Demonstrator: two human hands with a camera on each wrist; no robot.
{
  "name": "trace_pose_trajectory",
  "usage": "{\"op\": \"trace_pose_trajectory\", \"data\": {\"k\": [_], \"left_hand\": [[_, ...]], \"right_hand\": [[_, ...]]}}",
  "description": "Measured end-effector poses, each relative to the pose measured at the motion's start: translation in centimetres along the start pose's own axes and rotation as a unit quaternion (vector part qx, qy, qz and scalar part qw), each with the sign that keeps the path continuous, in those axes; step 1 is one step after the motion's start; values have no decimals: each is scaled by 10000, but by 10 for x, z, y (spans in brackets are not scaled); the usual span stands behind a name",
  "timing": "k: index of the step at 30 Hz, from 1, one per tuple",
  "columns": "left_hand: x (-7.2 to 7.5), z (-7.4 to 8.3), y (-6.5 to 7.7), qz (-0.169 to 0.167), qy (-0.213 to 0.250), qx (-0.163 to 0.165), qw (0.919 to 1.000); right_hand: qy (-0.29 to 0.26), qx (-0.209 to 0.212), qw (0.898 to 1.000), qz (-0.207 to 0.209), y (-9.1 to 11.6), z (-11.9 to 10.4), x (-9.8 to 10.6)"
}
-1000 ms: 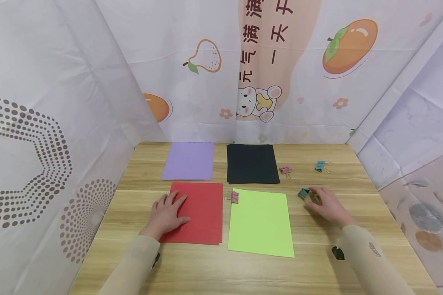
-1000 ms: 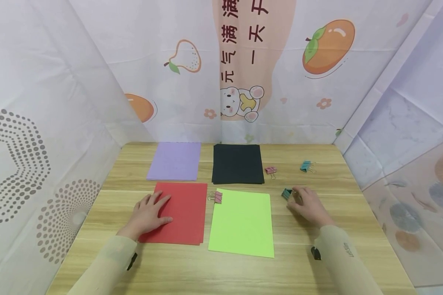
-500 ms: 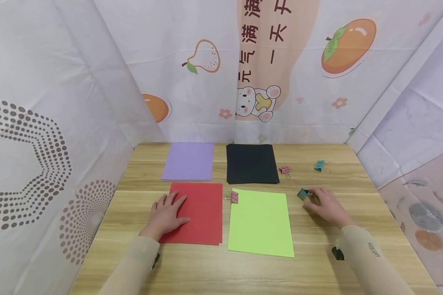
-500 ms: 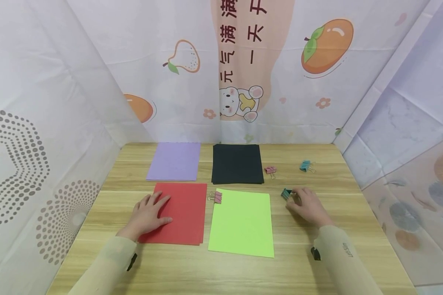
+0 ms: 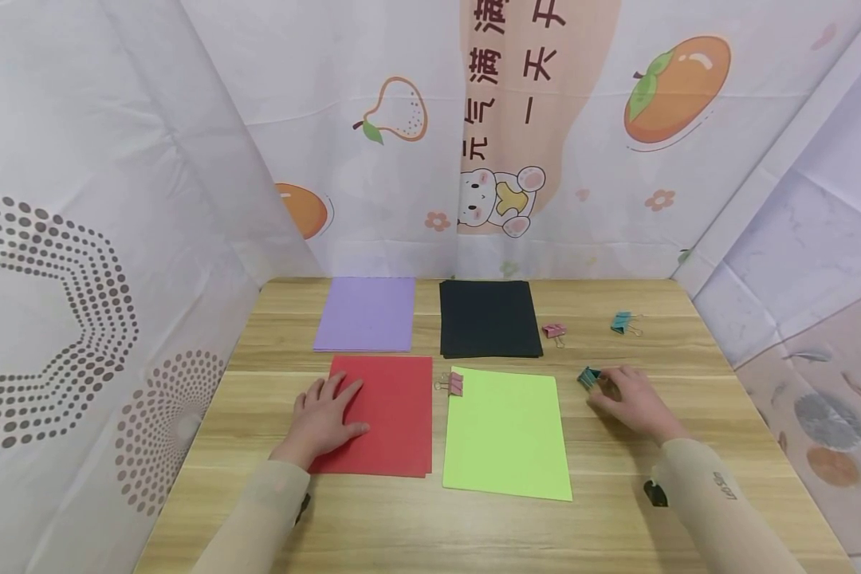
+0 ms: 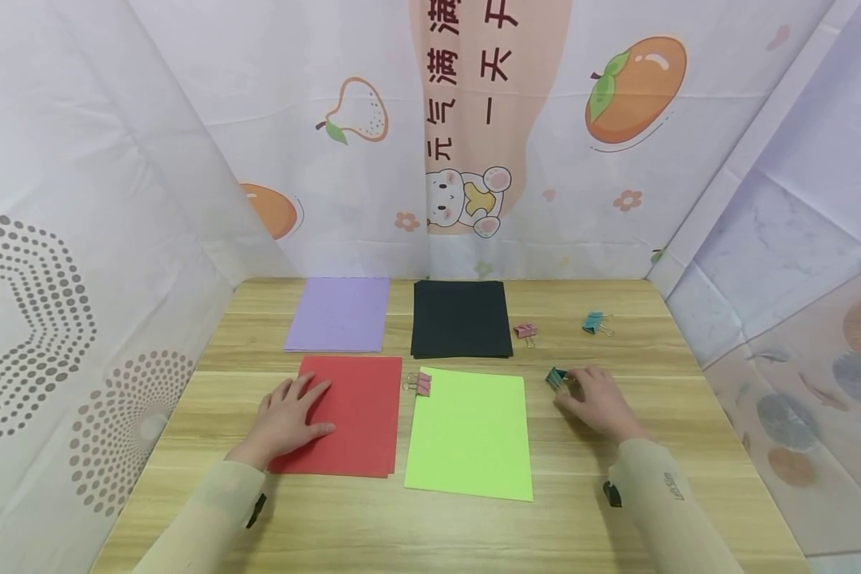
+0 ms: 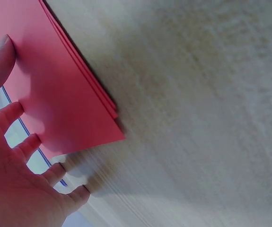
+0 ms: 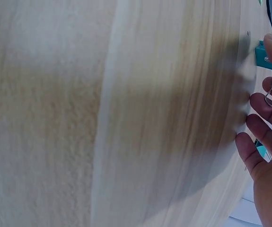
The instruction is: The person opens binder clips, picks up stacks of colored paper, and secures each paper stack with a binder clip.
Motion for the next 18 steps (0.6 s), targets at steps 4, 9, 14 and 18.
{"op": "trace_pose_trajectory", "data": {"k": [4,9,14,18], "left_hand": [[-3,-1,-1,0,38,-19,10000],[-3,-2,-1,45,60,-32,10000],[-2,-2,-1,76,75,-57,9999],[-3,-2,-1,30,62,-37,10000]], "right_hand": [[-9,-29,10000,-18,-1,0,-1],[10,-63,10000,-55,-2,1,-3],[39,-81,10000,-29,-1,1,-3],[90,-70,9999,-11,-1,-1,-4]]}}
Point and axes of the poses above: each hand's wrist, its own y-axis away from the middle knuckle, its own x-axis out of the back of the hand, z = x × y, the point moved 4 cm from there along -y, towards the middle knuckle, and after that the axes turned 10 degrees about -z, right-handed, at the moved point
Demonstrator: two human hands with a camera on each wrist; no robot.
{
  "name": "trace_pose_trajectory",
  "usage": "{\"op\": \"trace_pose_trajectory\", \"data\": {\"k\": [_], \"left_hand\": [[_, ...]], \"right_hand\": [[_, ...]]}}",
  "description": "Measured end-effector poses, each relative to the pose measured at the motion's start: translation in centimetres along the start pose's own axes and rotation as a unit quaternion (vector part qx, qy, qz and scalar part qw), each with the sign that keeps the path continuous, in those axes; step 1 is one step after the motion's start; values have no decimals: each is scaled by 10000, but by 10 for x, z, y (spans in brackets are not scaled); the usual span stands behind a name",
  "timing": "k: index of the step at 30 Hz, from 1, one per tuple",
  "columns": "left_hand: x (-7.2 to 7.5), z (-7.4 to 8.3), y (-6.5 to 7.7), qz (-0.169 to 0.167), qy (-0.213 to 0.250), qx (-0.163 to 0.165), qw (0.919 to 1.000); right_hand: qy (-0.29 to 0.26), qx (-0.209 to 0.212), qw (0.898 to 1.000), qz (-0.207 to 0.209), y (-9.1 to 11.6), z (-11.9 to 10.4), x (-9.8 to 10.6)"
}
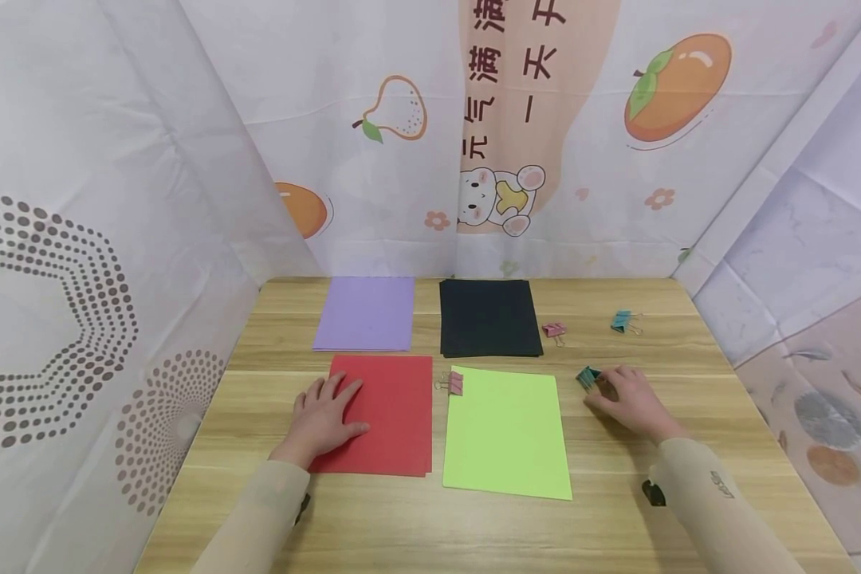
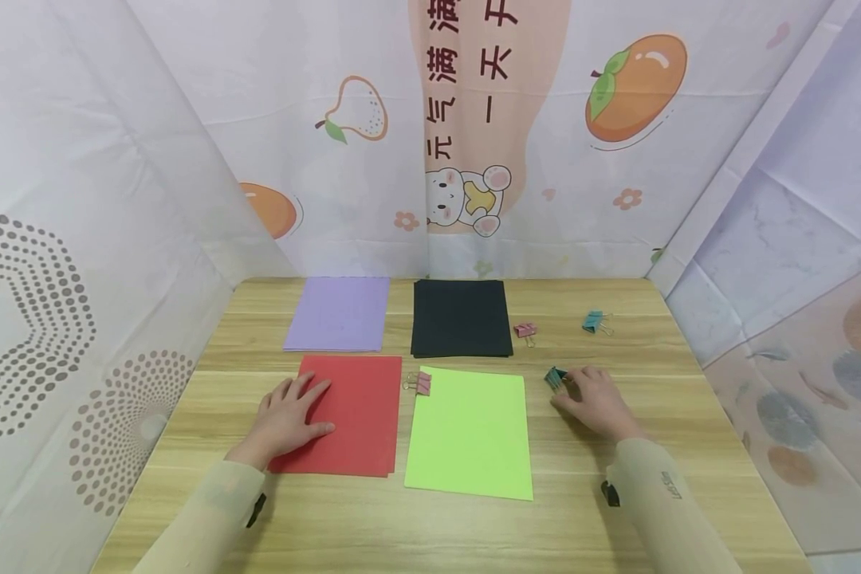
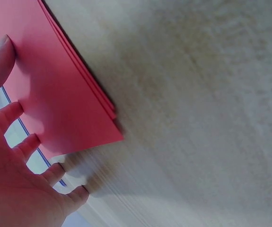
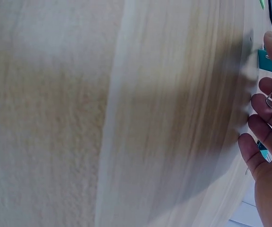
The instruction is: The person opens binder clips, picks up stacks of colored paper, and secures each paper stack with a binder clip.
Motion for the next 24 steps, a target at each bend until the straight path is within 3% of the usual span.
{"op": "trace_pose_trajectory", "data": {"k": [24], "left_hand": [[-2,-2,-1,36,-47,-52,10000]], "right_hand": [[230,84,9996,128,0,-7,-2]]}}
Point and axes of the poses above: each hand's wrist, its own y-axis away from the middle knuckle, its own x-axis out of the back of the hand, z = x × y, the point moved 4 cm from there along -y, towards the middle knuckle, and after that the axes turned 10 degrees about -z, right-handed, at the moved point
